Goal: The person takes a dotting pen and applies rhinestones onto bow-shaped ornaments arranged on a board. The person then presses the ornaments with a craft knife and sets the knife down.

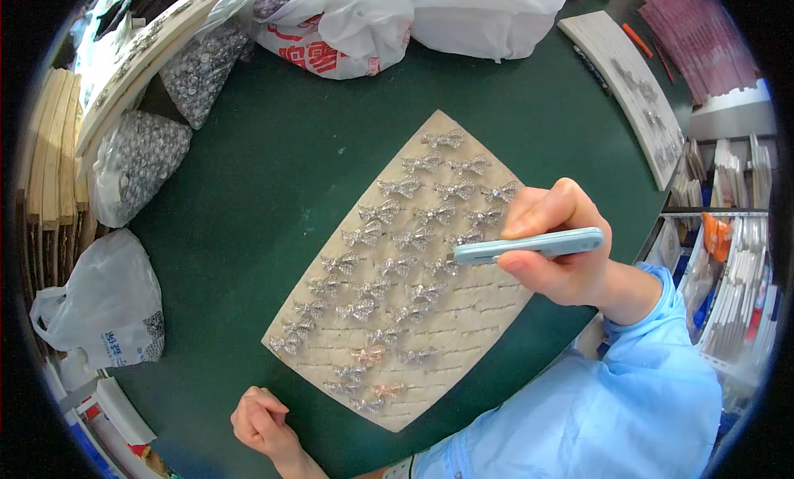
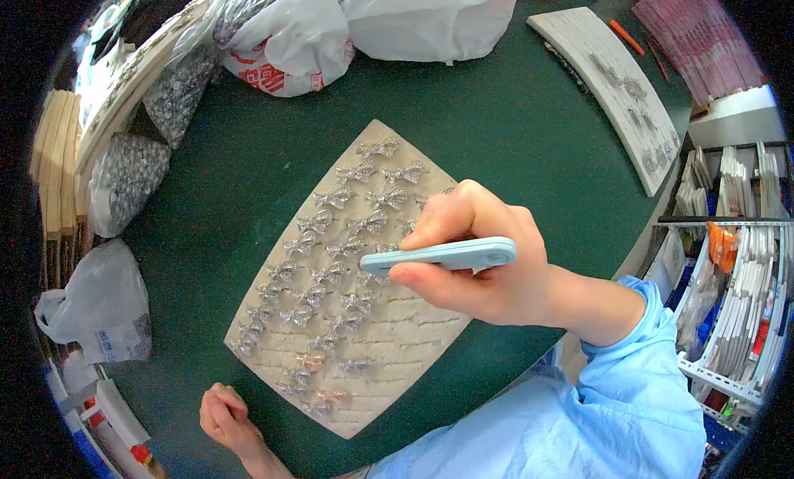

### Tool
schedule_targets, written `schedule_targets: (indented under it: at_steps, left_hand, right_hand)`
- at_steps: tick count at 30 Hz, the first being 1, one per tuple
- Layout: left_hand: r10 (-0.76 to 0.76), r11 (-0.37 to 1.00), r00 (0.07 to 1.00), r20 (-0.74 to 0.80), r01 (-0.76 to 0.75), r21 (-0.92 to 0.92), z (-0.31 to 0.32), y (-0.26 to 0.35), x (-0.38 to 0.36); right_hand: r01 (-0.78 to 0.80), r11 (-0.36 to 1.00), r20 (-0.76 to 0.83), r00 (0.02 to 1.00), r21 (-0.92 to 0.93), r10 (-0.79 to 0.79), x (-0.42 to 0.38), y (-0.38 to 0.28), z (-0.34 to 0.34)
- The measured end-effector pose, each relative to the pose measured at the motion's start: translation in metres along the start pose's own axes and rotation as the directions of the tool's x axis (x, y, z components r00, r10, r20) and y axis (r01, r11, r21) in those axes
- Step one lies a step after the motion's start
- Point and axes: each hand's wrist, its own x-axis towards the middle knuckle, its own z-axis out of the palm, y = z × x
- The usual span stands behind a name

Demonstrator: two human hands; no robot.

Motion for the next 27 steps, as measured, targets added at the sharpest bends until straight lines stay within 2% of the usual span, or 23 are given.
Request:
schedule_targets:
  at_steps: [5, 8, 14, 27]
  left_hand:
    - [0.003, 1.000, 1.000, 0.001, -0.003, 0.006, -0.0009, -0.0011, -0.0011]
    - [0.006, 1.000, 1.000, 0.006, -0.006, 0.023, -0.0021, -0.0018, -0.0018]
    - [0.008, 1.000, 1.000, 0.020, -0.008, 0.015, -0.0011, 0.0005, -0.0003]
    - [-0.001, 1.000, 0.999, 0.050, 0.000, 0.010, -0.0029, 0.0016, 0.0010]
  right_hand:
    - [-0.001, 0.999, 0.057, 0.998, -0.045, 0.004, -0.0014, 0.0006, -0.0040]
    - [0.041, 0.999, -0.013, 0.999, 0.020, -0.041, -0.0006, 0.0029, 0.0027]
    - [0.103, 0.994, 0.037, 0.994, -0.022, -0.102, 0.0000, 0.0053, -0.0011]
    - [0.101, 0.995, 0.023, 0.995, 0.006, -0.101, -0.0004, 0.0024, -0.0010]
